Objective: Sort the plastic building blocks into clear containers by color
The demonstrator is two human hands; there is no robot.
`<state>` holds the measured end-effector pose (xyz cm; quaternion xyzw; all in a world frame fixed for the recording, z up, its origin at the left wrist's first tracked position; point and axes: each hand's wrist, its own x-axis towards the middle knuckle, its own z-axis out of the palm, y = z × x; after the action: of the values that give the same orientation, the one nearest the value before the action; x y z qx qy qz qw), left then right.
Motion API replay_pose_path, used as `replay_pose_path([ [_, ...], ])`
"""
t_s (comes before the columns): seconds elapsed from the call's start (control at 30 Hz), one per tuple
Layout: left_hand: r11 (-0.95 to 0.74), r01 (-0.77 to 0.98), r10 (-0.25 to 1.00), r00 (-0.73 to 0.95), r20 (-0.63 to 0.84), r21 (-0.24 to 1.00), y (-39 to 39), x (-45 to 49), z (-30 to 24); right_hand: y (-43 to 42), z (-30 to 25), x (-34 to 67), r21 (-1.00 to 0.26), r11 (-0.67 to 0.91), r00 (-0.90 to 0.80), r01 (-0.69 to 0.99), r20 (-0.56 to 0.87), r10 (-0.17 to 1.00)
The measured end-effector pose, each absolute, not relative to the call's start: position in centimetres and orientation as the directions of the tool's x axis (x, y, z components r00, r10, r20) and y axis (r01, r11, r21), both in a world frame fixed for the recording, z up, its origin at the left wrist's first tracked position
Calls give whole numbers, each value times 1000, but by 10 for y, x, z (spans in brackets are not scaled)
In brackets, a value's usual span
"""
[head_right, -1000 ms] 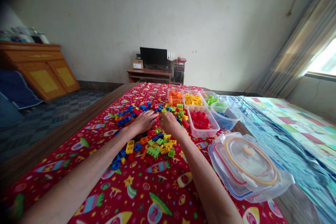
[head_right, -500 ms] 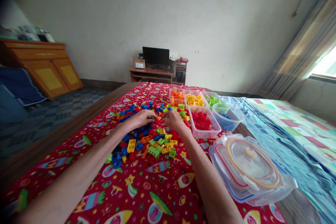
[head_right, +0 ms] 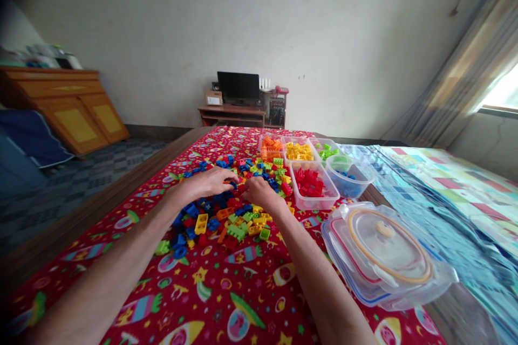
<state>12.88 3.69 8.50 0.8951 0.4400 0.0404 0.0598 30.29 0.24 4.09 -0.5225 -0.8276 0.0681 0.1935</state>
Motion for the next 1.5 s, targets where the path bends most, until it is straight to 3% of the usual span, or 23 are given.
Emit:
replay_pose_path([
  [0.13,-638,765,759,644,-96,90,13,145,92,17,28,311,-366,358,-230,859,348,909],
  [0.27,-599,801,785,588,-195,6,1,155,95,22,24,314,-371,337,-206,866,350,914],
  [0.37,-531,846,847,532,1,-43,15,146,90,18,29,313,-365,371,-255,854,328,910],
  [0.47,-464,886,859,452,239,-6,43,128,72,10,39,310,-363,377,-294,852,264,919],
  [0.63,-582,810,804,558,208,77,77,109,37,-1,55,301,-349,434,-427,831,101,899],
  [0.77,-592,798,796,556,239,113,79,110,31,-7,62,294,-260,506,-518,822,25,855],
  [0.93,-553,828,825,528,201,93,71,119,38,-12,57,289,-120,507,-508,854,25,861],
  [1.1,-505,862,855,493,160,40,68,126,39,-10,49,292,-122,510,-502,852,92,860],
  [1.27,-461,886,881,451,145,43,65,126,42,1,49,299,-189,369,-304,910,301,904],
  [1.5,-504,862,863,499,77,50,62,125,47,45,52,294,-388,141,-4,911,332,943],
])
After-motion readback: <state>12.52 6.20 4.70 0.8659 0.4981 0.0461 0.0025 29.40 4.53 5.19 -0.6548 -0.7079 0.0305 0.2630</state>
